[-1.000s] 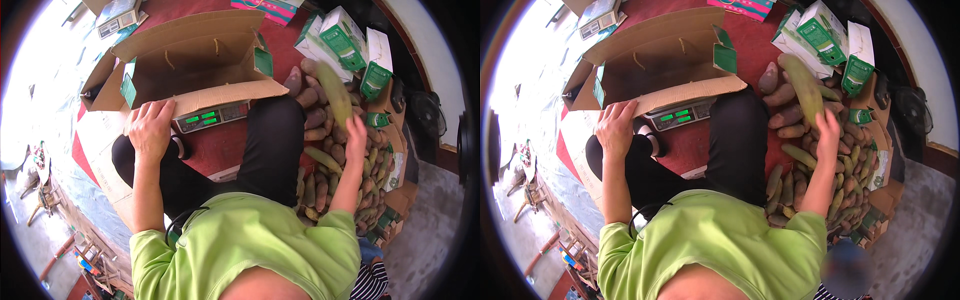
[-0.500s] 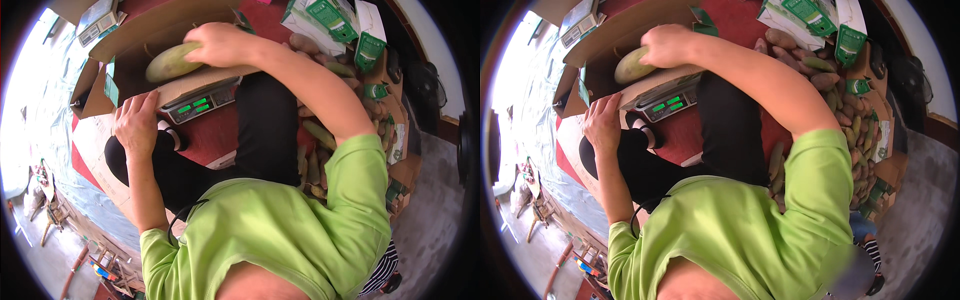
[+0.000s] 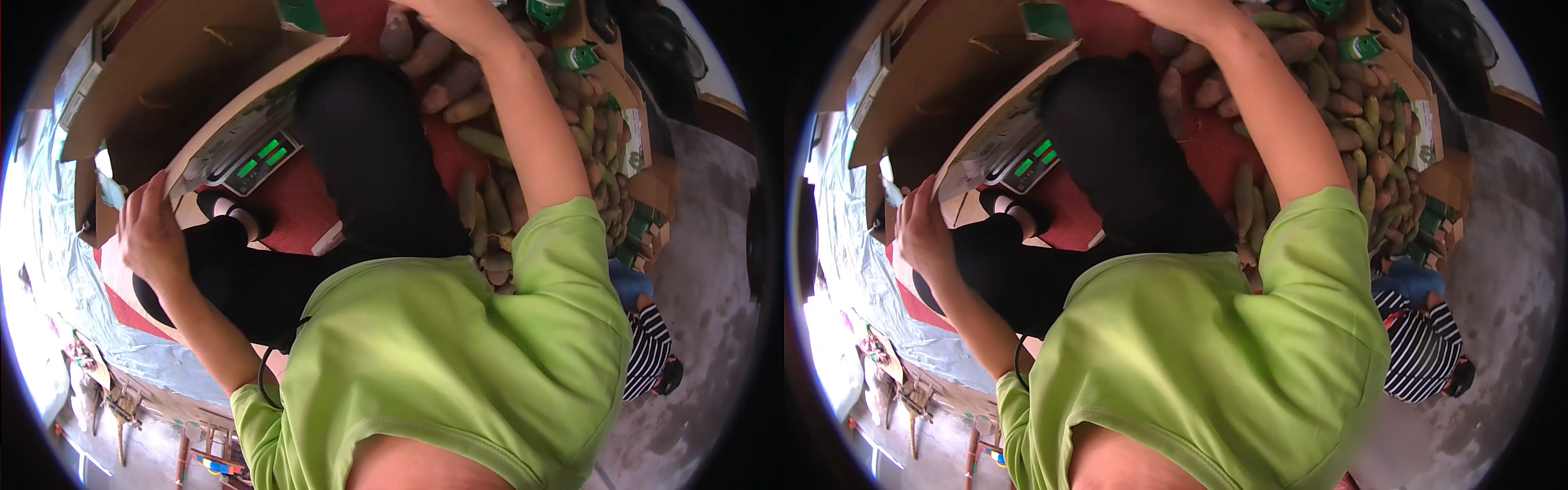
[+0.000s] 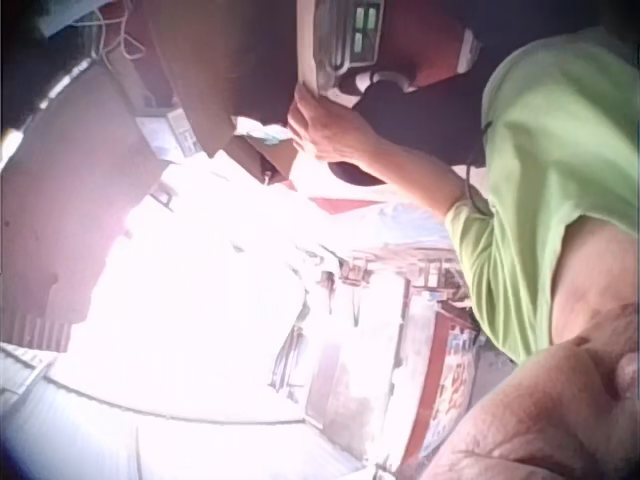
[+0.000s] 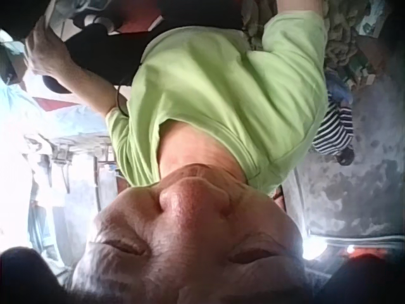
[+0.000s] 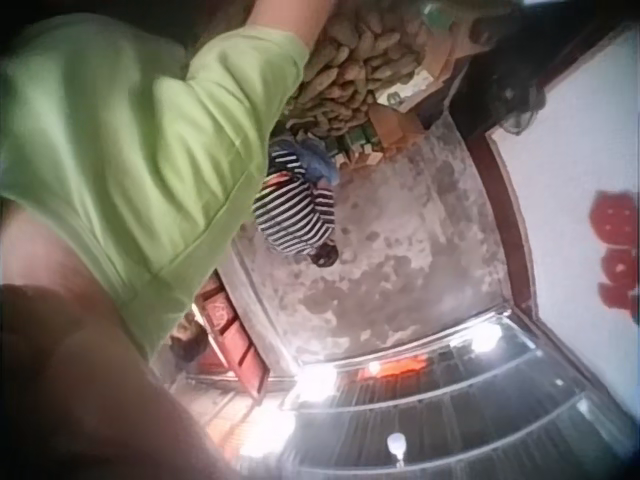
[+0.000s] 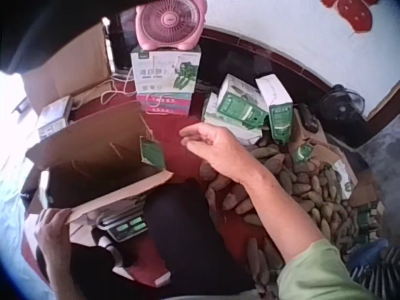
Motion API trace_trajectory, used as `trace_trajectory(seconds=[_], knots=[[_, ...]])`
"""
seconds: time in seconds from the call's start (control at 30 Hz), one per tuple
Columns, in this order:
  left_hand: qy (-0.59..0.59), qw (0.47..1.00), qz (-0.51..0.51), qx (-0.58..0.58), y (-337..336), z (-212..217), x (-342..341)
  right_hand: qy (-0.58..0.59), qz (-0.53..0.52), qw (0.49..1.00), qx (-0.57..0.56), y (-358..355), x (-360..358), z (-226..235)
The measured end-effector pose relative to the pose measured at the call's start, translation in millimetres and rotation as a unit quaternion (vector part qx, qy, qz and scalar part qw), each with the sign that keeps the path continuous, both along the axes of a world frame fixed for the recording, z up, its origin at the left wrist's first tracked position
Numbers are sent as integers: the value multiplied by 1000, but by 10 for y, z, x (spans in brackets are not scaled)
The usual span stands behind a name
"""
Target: Sort, weigh, and pack sweet potatoes or yams into cardboard boxes.
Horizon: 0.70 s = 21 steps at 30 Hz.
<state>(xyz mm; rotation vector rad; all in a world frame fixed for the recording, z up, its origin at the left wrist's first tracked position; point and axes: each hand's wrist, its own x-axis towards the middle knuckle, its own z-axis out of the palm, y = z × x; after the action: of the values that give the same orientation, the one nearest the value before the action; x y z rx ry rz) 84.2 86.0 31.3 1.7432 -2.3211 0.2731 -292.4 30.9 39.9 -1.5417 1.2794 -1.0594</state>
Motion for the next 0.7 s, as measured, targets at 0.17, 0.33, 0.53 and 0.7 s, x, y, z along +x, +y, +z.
trace_trajectory(seconds=[0.17,0.33,0.53,0.7], knots=[[-5,999,-31,-24,-31,-38,-53,152,-187,951,193,975,-983,-1123],[6,1000,-10,-17,-4,-79,-66,201,-294,877,321,2338,-1466,-2351],[7,1000,2,-15,23,-58,-40,396,-74,730,553,3684,-1445,-3219],[16,1000,-11,-21,-18,-104,-70,326,-177,710,598,4520,-889,-3473]])
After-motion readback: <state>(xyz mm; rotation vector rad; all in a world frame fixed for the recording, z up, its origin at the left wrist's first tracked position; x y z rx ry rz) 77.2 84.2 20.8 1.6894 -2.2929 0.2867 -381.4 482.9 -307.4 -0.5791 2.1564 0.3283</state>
